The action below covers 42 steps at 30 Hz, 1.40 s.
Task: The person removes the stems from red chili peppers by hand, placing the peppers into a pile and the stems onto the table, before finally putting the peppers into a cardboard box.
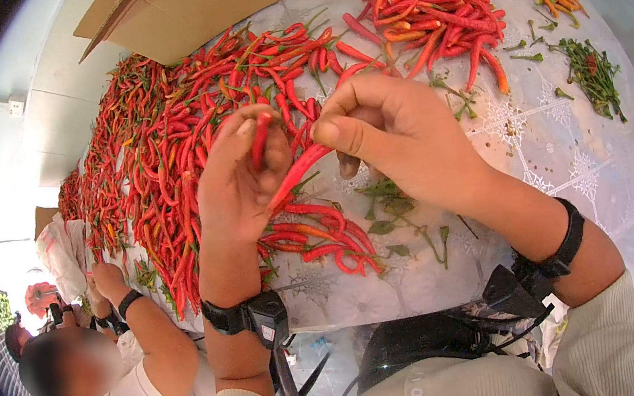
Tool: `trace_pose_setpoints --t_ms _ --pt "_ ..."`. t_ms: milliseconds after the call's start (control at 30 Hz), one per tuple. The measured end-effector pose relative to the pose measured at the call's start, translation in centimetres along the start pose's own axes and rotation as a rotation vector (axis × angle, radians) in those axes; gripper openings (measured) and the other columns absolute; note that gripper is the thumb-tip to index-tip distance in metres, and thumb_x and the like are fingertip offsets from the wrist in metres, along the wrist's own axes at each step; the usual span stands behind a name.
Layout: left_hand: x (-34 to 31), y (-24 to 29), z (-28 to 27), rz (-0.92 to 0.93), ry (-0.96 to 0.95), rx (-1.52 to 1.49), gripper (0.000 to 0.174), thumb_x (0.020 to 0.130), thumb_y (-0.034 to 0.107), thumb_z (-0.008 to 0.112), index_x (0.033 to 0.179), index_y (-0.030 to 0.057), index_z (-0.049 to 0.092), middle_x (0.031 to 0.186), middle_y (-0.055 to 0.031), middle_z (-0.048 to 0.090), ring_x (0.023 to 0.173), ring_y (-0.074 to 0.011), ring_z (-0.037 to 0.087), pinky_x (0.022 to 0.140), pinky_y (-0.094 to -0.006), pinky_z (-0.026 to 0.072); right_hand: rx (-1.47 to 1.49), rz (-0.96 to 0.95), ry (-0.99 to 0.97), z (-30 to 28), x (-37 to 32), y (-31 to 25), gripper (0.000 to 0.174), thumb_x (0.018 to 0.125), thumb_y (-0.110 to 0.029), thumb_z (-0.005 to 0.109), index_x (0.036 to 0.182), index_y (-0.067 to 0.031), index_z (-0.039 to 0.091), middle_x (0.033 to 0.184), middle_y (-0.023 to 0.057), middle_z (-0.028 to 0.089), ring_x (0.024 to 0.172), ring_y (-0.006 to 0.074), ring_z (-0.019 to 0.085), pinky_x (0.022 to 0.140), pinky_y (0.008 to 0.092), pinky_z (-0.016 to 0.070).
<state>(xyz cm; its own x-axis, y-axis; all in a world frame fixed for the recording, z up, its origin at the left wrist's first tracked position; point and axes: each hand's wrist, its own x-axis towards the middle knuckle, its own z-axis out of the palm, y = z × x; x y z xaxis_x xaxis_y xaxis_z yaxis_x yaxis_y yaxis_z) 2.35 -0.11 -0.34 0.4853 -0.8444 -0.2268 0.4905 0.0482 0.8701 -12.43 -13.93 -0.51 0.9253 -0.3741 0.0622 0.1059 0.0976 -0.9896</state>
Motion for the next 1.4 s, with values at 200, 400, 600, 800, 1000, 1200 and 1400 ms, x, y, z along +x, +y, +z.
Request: trace_pose_setpoints --t_ms 200,400,600,800,1000,1200,1400 --pt "-0.7 -0.8 0.7 -0.011 -0.207 0.265 0.022 0.08 0.017 0.066 0.096 0.0069 0.055 0.071 -0.0024 0.058 0.053 -0.0036 0.047 0.04 -0.0169 0.0307 -0.008 0.019 -0.004 0.1 -0.3 0.1 0.022 0.088 -0.024 0.059 0.09 -0.002 0.054 0.071 0.0011 0.057 0.064 0.0062 0.056 0.053 0.0204 0.0429" --pt "-0.3 -0.2 -0.1 -0.091 -0.138 0.04 0.022 0.079 0.013 0.065 0.097 0.0049 0.055 0.071 -0.0053 0.06 0.048 -0.0044 0.046 0.04 -0.0173 0.0317 0.109 0.023 0.031 0.5 0.2 0.6 0.02 0.089 -0.02 0.057 0.095 -0.0016 0.055 0.082 0.0032 0.059 0.072 0.0085 0.056 0.06 0.0222 0.0446" --pt "-0.3 -0.2 0.1 -0.109 -0.119 -0.029 0.02 0.08 0.01 0.063 0.097 0.0043 0.055 0.073 -0.008 0.06 0.053 -0.0058 0.052 0.042 -0.0174 0.0354 -0.152 -0.168 0.109 0.3 0.3 1.5 0.017 0.085 -0.015 0.06 0.094 -0.0009 0.059 0.083 0.0034 0.06 0.073 0.0096 0.055 0.063 0.0229 0.0437" --pt "-0.5 -0.3 0.4 -0.152 -0.173 0.126 0.024 0.083 0.011 0.061 0.104 0.0027 0.053 0.076 -0.0102 0.061 0.05 -0.0067 0.054 0.038 -0.0152 0.0359 -0.348 -0.25 0.107 0.4 -0.2 1.0 0.017 0.081 -0.016 0.065 0.088 -0.0017 0.062 0.079 0.0029 0.059 0.069 0.0086 0.053 0.059 0.0237 0.0421" --pt "-0.3 -0.7 0.1 -0.135 -0.19 0.122 0.022 0.083 0.012 0.063 0.102 0.0034 0.056 0.077 -0.0081 0.061 0.051 -0.0057 0.054 0.039 -0.0154 0.0353 -0.35 -0.208 0.107 0.3 -0.2 1.1 0.019 0.079 -0.019 0.067 0.086 -0.002 0.063 0.076 0.0025 0.059 0.064 0.0077 0.051 0.055 0.0229 0.0403" --pt "-0.7 -0.2 0.4 -0.153 -0.214 0.144 0.024 0.08 0.016 0.068 0.099 0.0045 0.058 0.075 -0.0068 0.063 0.054 -0.0051 0.05 0.045 -0.0175 0.0343 -0.23 -0.034 0.057 0.3 -0.3 0.5 0.02 0.081 -0.02 0.067 0.086 -0.0008 0.062 0.069 -0.0015 0.056 0.06 0.0035 0.047 0.052 0.0212 0.0376" --pt "-0.8 -0.3 0.4 -0.14 -0.225 0.163 0.026 0.079 0.015 0.069 0.1 0.0038 0.058 0.076 -0.0072 0.063 0.056 -0.0069 0.053 0.049 -0.0184 0.0399 -0.08 0.01 0.006 0.0 0.0 0.8 0.021 0.083 -0.021 0.066 0.087 -0.0002 0.062 0.069 -0.0024 0.057 0.062 0.0027 0.047 0.052 0.0205 0.0369"
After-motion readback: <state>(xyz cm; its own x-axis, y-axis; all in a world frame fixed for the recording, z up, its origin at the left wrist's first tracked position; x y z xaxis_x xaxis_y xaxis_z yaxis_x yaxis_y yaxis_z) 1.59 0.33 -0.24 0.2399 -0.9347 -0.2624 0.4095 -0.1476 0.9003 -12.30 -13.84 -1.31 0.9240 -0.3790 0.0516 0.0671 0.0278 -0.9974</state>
